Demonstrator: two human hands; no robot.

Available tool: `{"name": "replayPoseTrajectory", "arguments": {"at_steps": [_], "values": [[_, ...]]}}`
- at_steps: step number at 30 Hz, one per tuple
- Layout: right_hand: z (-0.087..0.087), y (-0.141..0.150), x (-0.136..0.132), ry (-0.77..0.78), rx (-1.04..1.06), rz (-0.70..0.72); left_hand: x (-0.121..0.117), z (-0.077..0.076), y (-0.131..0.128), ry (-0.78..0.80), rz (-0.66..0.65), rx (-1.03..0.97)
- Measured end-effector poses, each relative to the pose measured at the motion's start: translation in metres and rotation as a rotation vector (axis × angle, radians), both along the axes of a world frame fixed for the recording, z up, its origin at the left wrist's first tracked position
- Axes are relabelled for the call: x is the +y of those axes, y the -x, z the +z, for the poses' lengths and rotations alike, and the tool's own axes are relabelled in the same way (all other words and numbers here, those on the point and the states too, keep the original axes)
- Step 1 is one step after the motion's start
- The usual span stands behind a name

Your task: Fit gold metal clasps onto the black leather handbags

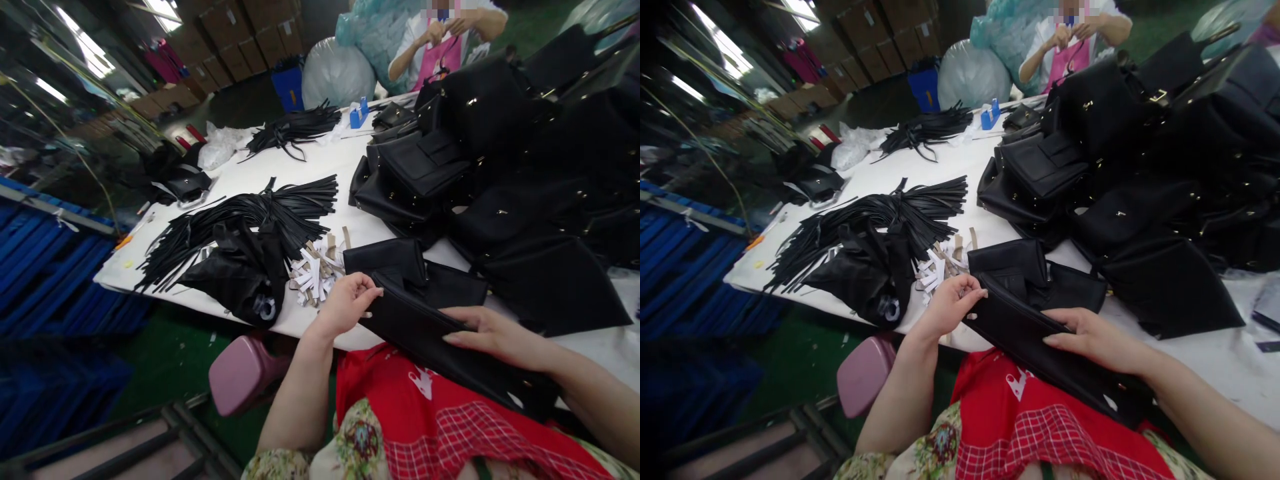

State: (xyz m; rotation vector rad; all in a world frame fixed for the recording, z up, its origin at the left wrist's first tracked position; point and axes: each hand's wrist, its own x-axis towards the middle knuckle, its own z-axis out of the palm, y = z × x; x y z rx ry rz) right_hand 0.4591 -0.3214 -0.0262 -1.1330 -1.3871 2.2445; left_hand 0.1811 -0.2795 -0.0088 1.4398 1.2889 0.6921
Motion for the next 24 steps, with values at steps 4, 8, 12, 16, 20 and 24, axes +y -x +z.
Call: {"name": "replayPoseTrajectory", "arguments": {"at_steps": [4, 8, 12, 16, 20, 24], "values": [[-0.007, -0.004, 0.002, 0.085, 0.0, -0.057, -0.003, -0.003, 0.018, 0.097, 0.104, -0.391], [-0.014, -0.007, 0.002, 0.135, 0.001, -0.063, -0.015, -0.01, 0.032, 0.183, 0.14, -0.538], [-0.017, -0.006, 0.004, 0.116, -0.028, -0.053, -0.026, -0.016, 0.036, 0.189, 0.146, -0.352], [-0.016, -0.004, 0.006, 0.136, -0.032, -0.054, -0.031, -0.018, 0.03, -0.085, 0.107, 0.124], [-0.016, -0.004, 0.007, 0.125, -0.011, -0.049, -0.029, -0.017, 0.02, -0.161, 0.097, 0.358], [-0.015, -0.003, 0.004, 0.124, -0.006, -0.062, -0.026, -0.013, 0.016, -0.112, 0.033, 0.334]]}}
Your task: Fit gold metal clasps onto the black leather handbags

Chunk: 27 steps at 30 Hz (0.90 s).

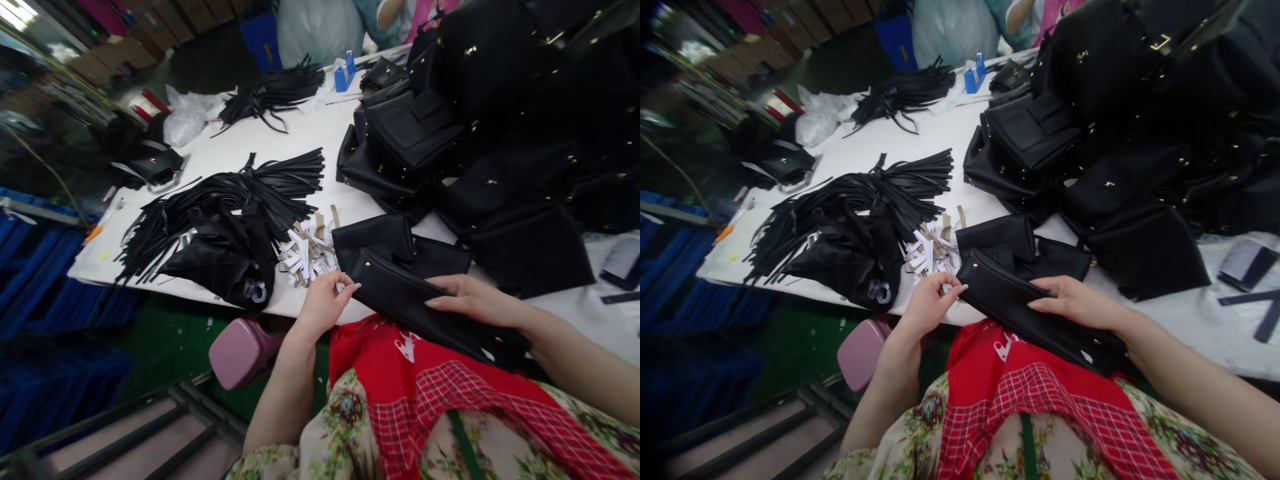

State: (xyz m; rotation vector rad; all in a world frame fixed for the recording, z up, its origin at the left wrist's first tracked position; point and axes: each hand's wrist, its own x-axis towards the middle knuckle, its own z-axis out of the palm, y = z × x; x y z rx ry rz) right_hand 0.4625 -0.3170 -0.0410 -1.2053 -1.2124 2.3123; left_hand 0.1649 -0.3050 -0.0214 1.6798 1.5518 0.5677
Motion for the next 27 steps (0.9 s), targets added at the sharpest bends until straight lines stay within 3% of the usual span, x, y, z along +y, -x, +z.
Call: {"name": "replayPoseTrajectory", "arguments": {"at_steps": [2, 5, 7, 9, 12, 16, 21, 24, 27], "values": [[-0.001, -0.001, 0.0, 0.032, 0.018, -0.036, 0.0, 0.002, 0.001, 0.116, -0.003, -0.192], [-0.007, -0.008, 0.007, 0.098, 0.017, -0.171, -0.003, 0.007, 0.002, 0.332, 0.05, -0.677], [-0.014, -0.015, 0.016, 0.122, 0.0, -0.28, -0.005, 0.01, 0.002, 0.382, 0.113, -0.914], [-0.022, -0.023, 0.026, 0.12, -0.017, -0.362, -0.005, 0.012, 0.002, 0.382, 0.148, -1.002], [-0.034, -0.031, 0.035, 0.096, -0.036, -0.41, -0.006, 0.007, -0.002, 0.396, 0.139, -0.965], [-0.042, -0.026, 0.035, 0.058, -0.05, -0.387, -0.007, -0.005, -0.022, 0.385, 0.05, -0.729], [-0.046, -0.016, 0.032, 0.005, -0.078, -0.352, -0.008, -0.01, -0.076, 0.145, -0.403, -0.327], [-0.046, -0.016, 0.033, -0.037, -0.079, -0.34, -0.008, -0.016, -0.111, 0.053, -0.681, -0.25], [-0.045, -0.019, 0.033, -0.079, -0.081, -0.33, -0.008, -0.028, -0.138, 0.0, -0.847, -0.155]]}}
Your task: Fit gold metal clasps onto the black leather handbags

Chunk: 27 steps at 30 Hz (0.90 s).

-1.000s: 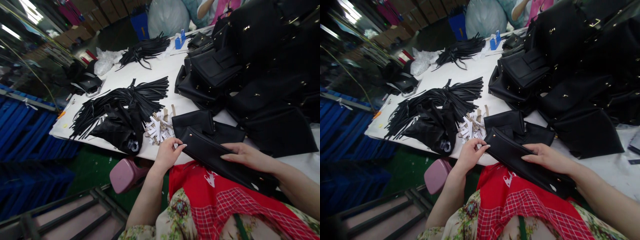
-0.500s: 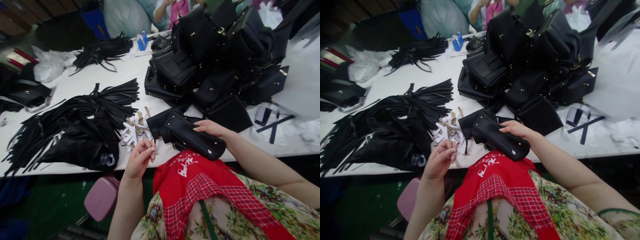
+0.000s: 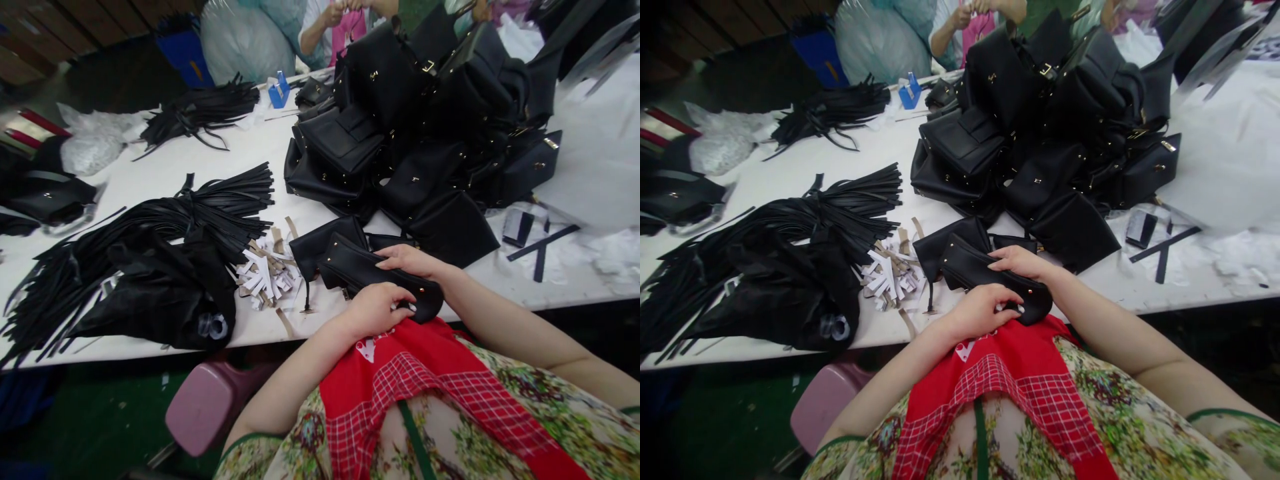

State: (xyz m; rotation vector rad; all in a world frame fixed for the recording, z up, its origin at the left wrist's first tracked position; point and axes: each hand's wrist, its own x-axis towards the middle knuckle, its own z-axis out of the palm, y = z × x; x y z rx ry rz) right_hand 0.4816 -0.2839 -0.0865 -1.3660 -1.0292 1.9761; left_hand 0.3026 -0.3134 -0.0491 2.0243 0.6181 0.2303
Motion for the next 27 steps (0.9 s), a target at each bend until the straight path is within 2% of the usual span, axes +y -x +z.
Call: {"name": "replayPoseTrajectory", "arguments": {"at_steps": [4, 8, 10, 12, 14, 16, 18, 20, 22, 27], "values": [[0.001, -0.001, -0.002, -0.042, -0.021, 0.023, -0.002, -0.012, -0.02, -0.084, -0.031, 0.128], [0.0, 0.001, -0.003, -0.085, -0.067, 0.045, -0.003, -0.01, -0.024, -0.061, -0.029, 0.145], [-0.002, -0.002, -0.002, -0.101, -0.113, 0.062, -0.001, -0.005, -0.019, -0.002, -0.053, 0.109], [-0.004, -0.012, 0.002, -0.113, -0.187, 0.09, 0.003, -0.001, -0.007, 0.163, -0.031, 0.005], [-0.004, -0.029, 0.009, -0.128, -0.3, 0.139, 0.009, 0.001, 0.013, 0.427, 0.114, -0.15], [-0.002, -0.051, 0.017, -0.151, -0.451, 0.197, 0.015, -0.001, 0.039, 0.686, 0.376, -0.309], [0.0, -0.071, 0.025, -0.192, -0.639, 0.253, 0.02, -0.005, 0.066, 0.837, 0.605, -0.434], [0.001, -0.084, 0.03, -0.257, -0.852, 0.302, 0.021, -0.011, 0.089, 0.871, 0.728, -0.495], [-0.001, -0.087, 0.031, -0.339, -1.042, 0.335, 0.021, -0.017, 0.105, 0.864, 0.774, -0.512], [-0.013, -0.064, 0.014, -0.588, -1.271, 0.327, 0.016, -0.031, 0.114, 0.879, 0.861, -0.525]]}}
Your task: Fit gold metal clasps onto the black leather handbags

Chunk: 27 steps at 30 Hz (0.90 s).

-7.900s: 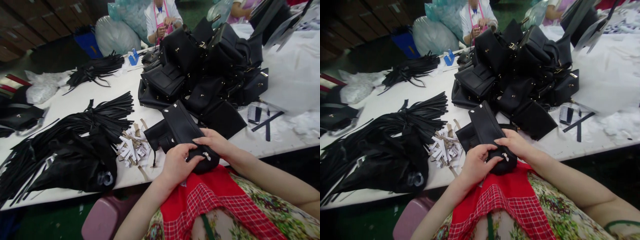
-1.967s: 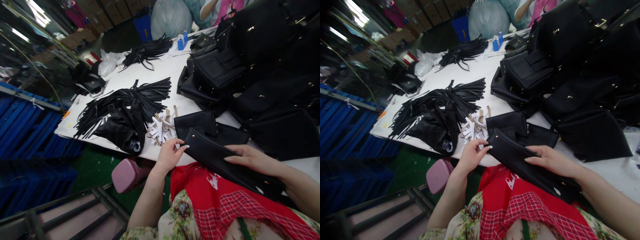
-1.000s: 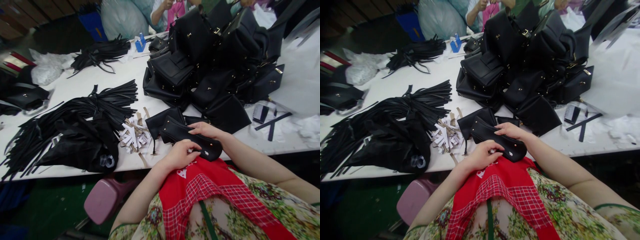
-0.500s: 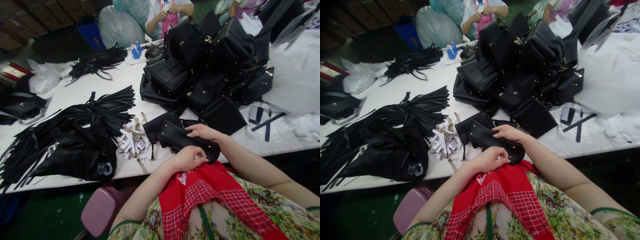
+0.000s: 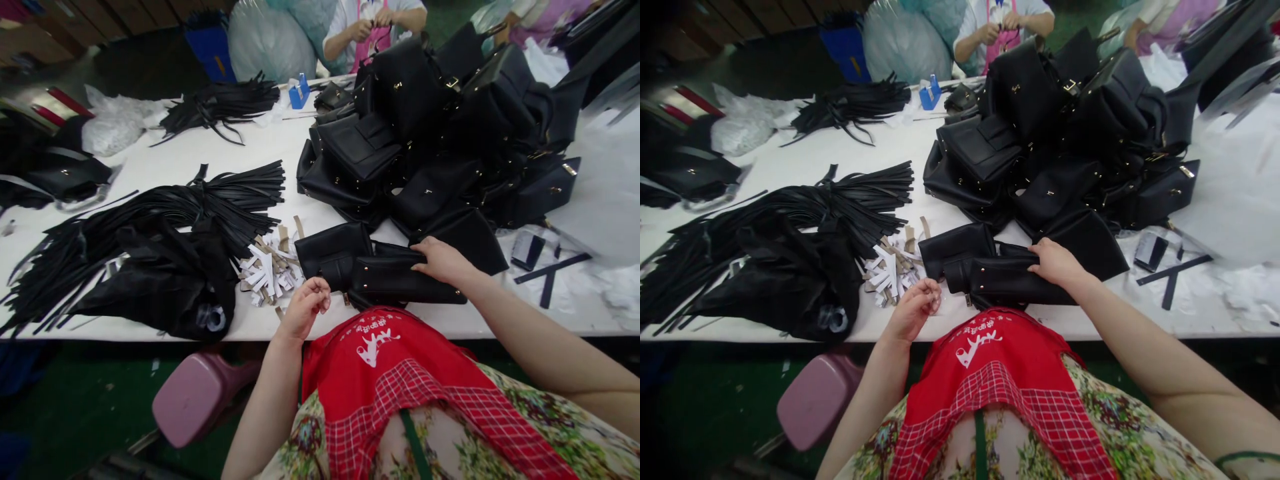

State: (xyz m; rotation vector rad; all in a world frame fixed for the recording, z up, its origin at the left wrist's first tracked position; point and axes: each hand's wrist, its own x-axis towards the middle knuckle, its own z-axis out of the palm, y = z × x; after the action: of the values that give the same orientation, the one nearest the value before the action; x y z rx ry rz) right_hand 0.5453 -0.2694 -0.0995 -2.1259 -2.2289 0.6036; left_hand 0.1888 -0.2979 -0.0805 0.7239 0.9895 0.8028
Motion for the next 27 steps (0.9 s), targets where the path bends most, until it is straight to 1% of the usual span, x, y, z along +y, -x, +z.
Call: {"name": "replayPoseTrajectory", "arguments": {"at_steps": [3, 5, 7, 9, 11, 14, 16, 19, 20, 21, 22, 23, 24, 26, 27], "values": [[-0.01, 0.015, -0.018, -0.12, -0.043, 0.039, -0.002, -0.009, -0.002, 0.019, 0.037, 0.026], [-0.018, 0.02, -0.03, -0.168, -0.053, 0.082, -0.002, -0.015, -0.002, 0.032, 0.072, 0.043], [-0.026, 0.017, -0.038, -0.214, -0.065, 0.157, -0.001, -0.02, 0.0, 0.05, 0.11, 0.05], [-0.034, 0.01, -0.039, -0.246, -0.09, 0.222, 0.001, -0.021, 0.001, 0.065, 0.136, 0.047], [-0.04, 0.001, -0.033, -0.27, -0.116, 0.212, 0.002, -0.02, 0.002, 0.072, 0.145, 0.042], [-0.052, -0.013, -0.025, -0.347, -0.124, 0.135, 0.002, -0.015, 0.0, 0.063, 0.161, 0.049], [-0.069, -0.022, -0.02, -0.386, -0.101, 0.123, 0.003, -0.013, -0.002, 0.057, 0.179, 0.053], [-0.104, -0.037, -0.012, -0.414, 0.004, 0.117, 0.007, -0.014, -0.001, 0.029, 0.215, 0.028], [-0.112, -0.041, -0.009, -0.413, 0.046, 0.106, 0.008, -0.014, 0.0, 0.024, 0.225, 0.008], [-0.116, -0.043, -0.007, -0.387, 0.096, 0.099, 0.008, -0.014, 0.001, 0.027, 0.23, -0.018], [-0.116, -0.044, -0.006, -0.341, 0.149, 0.095, 0.008, -0.014, 0.003, 0.032, 0.231, -0.046], [-0.112, -0.043, -0.005, -0.28, 0.2, 0.093, 0.008, -0.015, 0.005, 0.034, 0.232, -0.068], [-0.105, -0.042, -0.004, -0.213, 0.244, 0.093, 0.008, -0.017, 0.006, 0.032, 0.232, -0.079], [-0.082, -0.038, -0.001, -0.119, 0.29, 0.082, 0.008, -0.022, 0.009, 0.015, 0.227, -0.04], [-0.069, -0.037, 0.003, -0.107, 0.292, 0.067, 0.008, -0.025, 0.01, 0.0, 0.223, 0.002]]}}
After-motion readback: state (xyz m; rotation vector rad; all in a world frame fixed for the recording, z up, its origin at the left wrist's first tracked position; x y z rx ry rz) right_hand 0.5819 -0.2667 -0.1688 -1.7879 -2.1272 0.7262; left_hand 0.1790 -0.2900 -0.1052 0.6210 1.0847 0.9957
